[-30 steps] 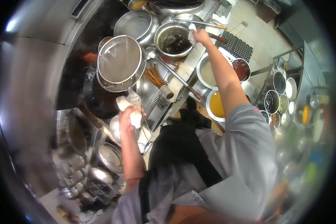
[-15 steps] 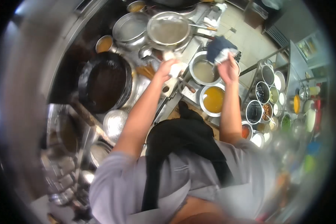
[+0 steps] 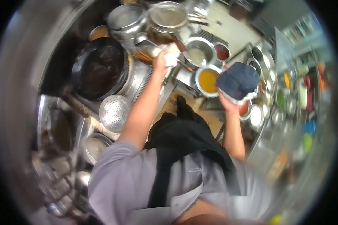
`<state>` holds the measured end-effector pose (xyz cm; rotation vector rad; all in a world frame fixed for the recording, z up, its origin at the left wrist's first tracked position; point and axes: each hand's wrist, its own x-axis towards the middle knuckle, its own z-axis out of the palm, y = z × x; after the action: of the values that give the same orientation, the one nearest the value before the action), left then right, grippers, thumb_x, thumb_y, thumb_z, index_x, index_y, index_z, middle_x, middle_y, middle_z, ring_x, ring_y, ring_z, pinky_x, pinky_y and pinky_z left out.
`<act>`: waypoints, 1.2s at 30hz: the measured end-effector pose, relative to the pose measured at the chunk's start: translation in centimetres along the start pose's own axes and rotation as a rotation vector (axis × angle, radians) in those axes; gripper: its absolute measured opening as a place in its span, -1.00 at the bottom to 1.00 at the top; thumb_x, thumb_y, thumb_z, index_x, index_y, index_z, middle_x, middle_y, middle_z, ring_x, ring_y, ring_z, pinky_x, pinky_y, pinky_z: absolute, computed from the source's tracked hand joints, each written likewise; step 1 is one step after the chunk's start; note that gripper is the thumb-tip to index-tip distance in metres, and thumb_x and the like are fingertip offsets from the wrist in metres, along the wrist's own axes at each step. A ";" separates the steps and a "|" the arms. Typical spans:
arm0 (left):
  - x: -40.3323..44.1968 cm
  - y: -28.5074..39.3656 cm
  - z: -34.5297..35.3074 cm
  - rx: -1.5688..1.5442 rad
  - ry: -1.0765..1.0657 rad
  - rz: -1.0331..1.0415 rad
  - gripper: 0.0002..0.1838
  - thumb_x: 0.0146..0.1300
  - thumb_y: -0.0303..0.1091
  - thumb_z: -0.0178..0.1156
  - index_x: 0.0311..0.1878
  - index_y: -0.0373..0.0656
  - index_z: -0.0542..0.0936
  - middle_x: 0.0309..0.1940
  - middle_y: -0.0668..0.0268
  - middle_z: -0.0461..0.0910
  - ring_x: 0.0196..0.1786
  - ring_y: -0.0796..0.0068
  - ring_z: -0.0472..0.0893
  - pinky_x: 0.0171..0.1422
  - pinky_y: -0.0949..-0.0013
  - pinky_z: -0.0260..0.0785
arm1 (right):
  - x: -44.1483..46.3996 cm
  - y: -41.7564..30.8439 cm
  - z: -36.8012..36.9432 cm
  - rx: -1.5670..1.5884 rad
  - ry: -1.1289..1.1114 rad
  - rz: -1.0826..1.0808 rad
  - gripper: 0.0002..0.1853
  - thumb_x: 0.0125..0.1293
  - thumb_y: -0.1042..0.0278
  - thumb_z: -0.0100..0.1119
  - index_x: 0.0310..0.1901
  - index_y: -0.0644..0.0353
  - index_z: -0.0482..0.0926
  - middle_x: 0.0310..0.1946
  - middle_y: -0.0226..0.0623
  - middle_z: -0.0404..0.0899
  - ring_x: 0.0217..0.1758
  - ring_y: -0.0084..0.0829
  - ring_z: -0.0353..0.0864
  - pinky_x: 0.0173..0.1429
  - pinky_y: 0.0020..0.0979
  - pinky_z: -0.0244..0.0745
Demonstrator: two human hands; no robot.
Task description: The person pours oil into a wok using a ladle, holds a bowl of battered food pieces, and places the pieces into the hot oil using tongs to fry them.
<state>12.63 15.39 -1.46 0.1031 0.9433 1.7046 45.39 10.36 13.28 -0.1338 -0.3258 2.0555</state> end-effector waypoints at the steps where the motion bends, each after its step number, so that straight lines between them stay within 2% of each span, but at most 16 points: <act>1: -3.0 -0.3 -1.1 0.028 -0.002 -0.082 -0.70 0.28 -0.28 0.23 0.00 -0.22 0.59 -0.26 0.22 0.70 -0.31 0.27 0.74 -0.28 0.19 0.62 | 0.0 0.6 -1.0 -0.020 -0.068 0.089 -0.30 0.48 -0.19 -0.06 0.52 0.00 0.23 0.52 -0.13 0.26 0.57 0.02 0.21 0.56 0.21 0.14; 4: -8.7 -3.8 -7.2 0.097 -0.044 -0.199 -0.73 0.30 -0.26 0.23 0.01 -0.15 0.60 -0.27 0.29 0.70 -0.26 0.31 0.71 -0.14 0.22 0.59 | -1.3 2.3 0.2 0.168 -0.070 0.118 -0.36 0.50 -0.12 -0.06 0.50 0.00 0.25 0.50 -0.04 0.26 0.53 0.07 0.26 0.51 0.28 0.22; 9: -16.3 -8.6 -14.1 0.250 0.060 -0.418 -0.86 0.36 -0.25 0.17 -0.13 -0.06 0.57 -0.33 0.34 0.66 -0.30 0.39 0.68 -0.24 0.28 0.56 | -4.2 1.1 -5.1 0.189 -0.051 0.164 -0.36 0.48 -0.21 -0.08 0.42 0.02 0.38 0.45 -0.09 0.37 0.43 0.02 0.44 0.43 0.35 0.28; 13: -22.7 -10.6 -10.6 0.561 -0.070 -0.413 -0.80 0.36 -0.22 0.17 -0.09 -0.12 0.57 -0.35 0.33 0.65 -0.30 0.32 0.69 -0.20 0.23 0.57 | -12.6 -0.4 -9.5 0.282 0.089 0.052 -0.41 0.48 -0.22 -0.09 0.32 -0.02 0.53 0.36 -0.25 0.52 0.36 -0.02 0.52 0.30 0.42 0.34; 15: -19.6 -12.4 -14.8 0.502 -0.102 -0.781 -0.78 0.36 -0.19 0.19 -0.10 -0.13 0.58 -0.34 0.32 0.65 -0.27 0.30 0.69 -0.15 0.20 0.56 | -16.1 -1.2 -11.2 0.369 -0.041 0.033 -0.41 0.47 -0.23 -0.08 0.30 -0.02 0.56 0.33 -0.28 0.55 0.40 -0.04 0.48 0.34 0.42 0.30; 17: -21.7 -14.4 -10.5 0.649 -0.193 -0.894 -0.74 0.36 -0.15 0.20 -0.10 -0.14 0.58 -0.30 0.30 0.66 -0.25 0.29 0.69 -0.12 0.20 0.54 | -22.0 -3.6 -12.5 0.384 -0.011 -0.077 -0.35 0.46 -0.31 -0.11 0.34 -0.04 0.52 0.37 -0.28 0.51 0.43 -0.03 0.45 0.34 0.43 0.29; 21: -25.6 -20.7 -2.4 0.885 -0.256 -1.022 -0.71 0.32 -0.20 0.27 -0.02 -0.18 0.59 -0.25 0.29 0.67 -0.24 0.36 0.68 -0.16 0.27 0.53 | -40.0 -8.1 -16.9 0.199 0.288 -0.477 -0.30 0.45 -0.40 -0.13 0.39 -0.08 0.44 0.39 -0.27 0.48 0.42 -0.04 0.46 0.33 0.38 0.34; 22: -27.0 -22.5 0.3 1.072 -0.407 -0.904 -0.68 0.29 -0.24 0.30 0.02 -0.20 0.58 -0.26 0.29 0.66 -0.24 0.37 0.68 -0.17 0.26 0.53 | -45.2 -9.2 -15.5 0.087 0.618 -0.609 -0.38 0.50 -0.31 -0.14 0.37 -0.08 0.47 0.35 -0.29 0.52 0.39 -0.10 0.50 0.31 0.35 0.40; 23: -28.3 -24.4 2.2 1.242 -0.569 -0.774 -0.65 0.27 -0.27 0.33 0.06 -0.21 0.57 -0.26 0.29 0.66 -0.24 0.38 0.68 -0.18 0.26 0.53 | -51.6 -9.9 -15.0 0.242 0.598 -0.711 -0.43 0.52 -0.21 -0.14 0.34 -0.03 0.49 0.31 -0.33 0.55 0.32 -0.16 0.57 0.28 0.29 0.47; 25: -28.6 -29.3 3.8 1.324 -0.626 -0.842 -0.55 0.21 -0.34 0.39 0.14 -0.26 0.54 -0.19 0.26 0.65 -0.20 0.35 0.68 -0.15 0.22 0.55 | -64.1 -9.3 -16.8 0.017 0.878 -0.949 -0.44 0.52 -0.19 -0.10 0.29 0.04 0.52 0.18 -0.27 0.64 0.15 -0.20 0.68 0.12 0.12 0.65; 27: -31.1 -34.5 5.6 1.274 -0.802 -0.844 -0.48 0.19 -0.39 0.40 0.20 -0.27 0.50 -0.07 0.24 0.63 -0.11 0.33 0.67 -0.06 0.23 0.57 | -74.1 -7.5 -15.9 -0.340 1.432 -1.138 -0.41 0.43 -0.24 0.06 0.25 0.07 0.54 0.03 -0.30 0.67 0.02 -0.36 0.68 0.01 -0.15 0.65; 30: -36.4 -41.1 8.6 1.286 -1.063 -0.941 -0.43 0.20 -0.43 0.40 0.27 -0.29 0.45 0.05 0.19 0.61 0.02 0.31 0.65 0.08 0.23 0.55 | -83.0 -5.7 -13.3 -0.949 2.284 -0.666 -0.30 0.41 -0.23 0.02 0.42 0.05 0.39 0.23 -0.19 0.57 0.30 -0.20 0.51 0.37 -0.08 0.35; 31: -39.0 -42.9 10.1 1.340 -1.139 -0.963 -0.42 0.22 -0.44 0.39 0.29 -0.30 0.44 0.07 0.18 0.60 0.05 0.32 0.65 0.11 0.23 0.54 | -84.5 -4.6 -14.5 -1.288 2.494 -0.702 -0.25 0.42 -0.27 -0.03 0.47 0.06 0.32 0.35 -0.11 0.48 0.40 -0.10 0.44 0.44 0.04 0.27; 32: -41.1 -44.9 10.7 1.342 -1.229 -0.973 -0.44 0.22 -0.44 0.39 0.27 -0.31 0.46 0.06 0.17 0.62 0.05 0.32 0.65 0.11 0.23 0.54 | -84.6 -3.5 -15.6 -1.264 2.513 -0.707 -0.25 0.42 -0.27 -0.03 0.47 0.06 0.32 0.35 -0.11 0.48 0.40 -0.10 0.44 0.44 0.04 0.27; 34: -45.7 -47.9 12.4 1.380 -1.402 -1.005 -0.49 0.22 -0.44 0.39 0.22 -0.33 0.50 0.04 0.17 0.64 0.02 0.32 0.67 0.10 0.24 0.55 | -83.7 -1.8 -17.9 -1.145 2.731 0.344 -0.17 0.41 -0.37 -0.12 0.56 0.00 0.17 0.57 -0.01 0.11 0.61 0.11 0.08 0.55 0.29 -0.03; 36: -50.6 -50.2 14.4 1.400 -1.572 -1.040 -0.54 0.22 -0.43 0.40 0.17 -0.33 0.55 -0.01 0.18 0.67 -0.03 0.34 0.69 0.07 0.26 0.55 | -83.3 0.1 -19.8 -1.140 2.738 0.295 -0.13 0.40 -0.40 -0.13 0.59 -0.04 0.10 0.61 -0.02 -0.01 0.65 0.15 -0.08 0.56 0.36 -0.17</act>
<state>77.60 -17.30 -3.74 1.3374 0.4927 -0.4322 90.39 -58.95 -9.13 -2.9966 0.3977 0.0490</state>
